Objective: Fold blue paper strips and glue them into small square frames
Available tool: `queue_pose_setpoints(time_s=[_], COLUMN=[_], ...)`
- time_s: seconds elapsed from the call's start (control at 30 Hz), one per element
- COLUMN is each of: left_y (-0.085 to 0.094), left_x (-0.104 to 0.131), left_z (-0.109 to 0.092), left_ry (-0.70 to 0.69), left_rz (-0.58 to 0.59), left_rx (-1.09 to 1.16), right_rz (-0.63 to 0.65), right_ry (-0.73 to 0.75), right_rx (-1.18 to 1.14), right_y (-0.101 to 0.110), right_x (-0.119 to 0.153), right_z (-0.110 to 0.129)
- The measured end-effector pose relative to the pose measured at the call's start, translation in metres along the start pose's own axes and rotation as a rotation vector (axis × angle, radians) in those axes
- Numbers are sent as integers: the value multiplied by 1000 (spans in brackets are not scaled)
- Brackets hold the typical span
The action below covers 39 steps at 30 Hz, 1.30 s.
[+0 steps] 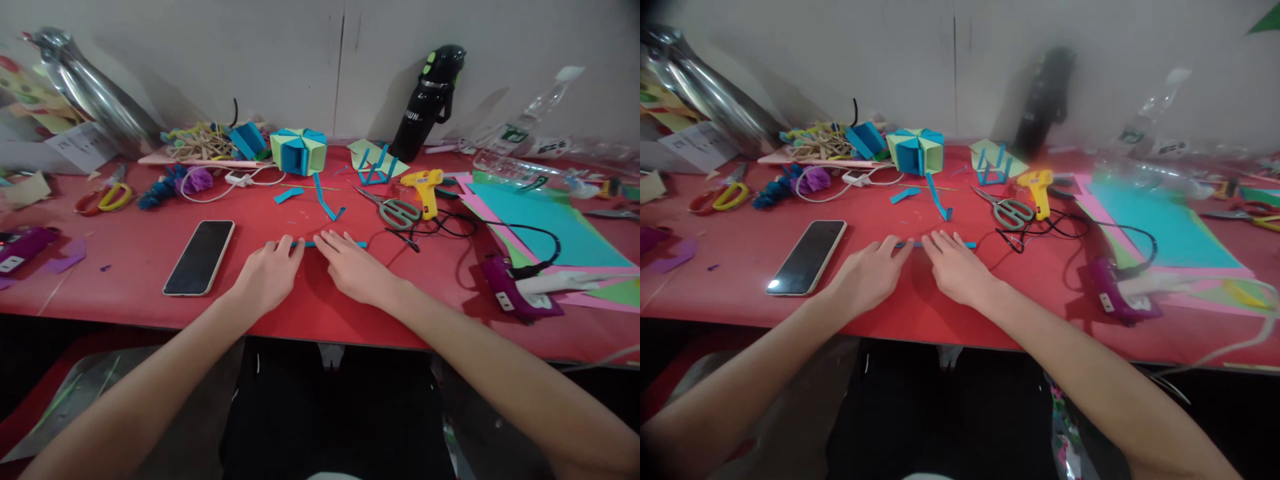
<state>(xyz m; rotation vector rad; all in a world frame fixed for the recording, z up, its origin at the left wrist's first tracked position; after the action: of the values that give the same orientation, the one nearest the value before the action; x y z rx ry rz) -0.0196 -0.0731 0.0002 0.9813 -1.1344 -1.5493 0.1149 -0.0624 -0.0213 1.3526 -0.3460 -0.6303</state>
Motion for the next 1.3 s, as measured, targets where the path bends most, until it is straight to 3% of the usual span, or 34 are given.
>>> queue_pose_setpoints(time_s=[0.2,0.4,0.6,0.73,0.87,1.07,1.3], left_y=[1,-17,-26,-26,-18,-3,-10], left_x=[9,7,10,12,12,-14,-42], left_z=[-2,6,12,13,9,-1,2], left_ry=[25,22,17,3,19,-5,-200], left_rz=[-123,16,64,49,-6,-100,-93], left_rx=[163,391,414,392,318,162,179], right_rz=[-17,-11,-9,-3,-24,-173,-333], right_ry=[24,11,-73,-125,-144,-185,-167], right_rx=[-87,-77,-74,42,134,188,189], right_y=[-6,-5,3,6,11,26,30], right_x=[-8,2,35,61,66,49,52], right_z=[13,1,-20,-32,-34,-46,-58])
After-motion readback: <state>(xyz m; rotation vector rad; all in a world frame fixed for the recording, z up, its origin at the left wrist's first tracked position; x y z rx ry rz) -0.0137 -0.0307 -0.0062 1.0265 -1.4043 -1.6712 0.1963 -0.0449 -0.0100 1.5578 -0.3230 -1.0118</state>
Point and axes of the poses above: each hand's wrist, its own x-axis away from the middle knuckle, its own y-axis out of the back of the hand, z = x × y, the point moved 6 cm from there along -x, towards the middle knuckle, and after that the axes turned 15 degrees about y, right-handed, at the moved point
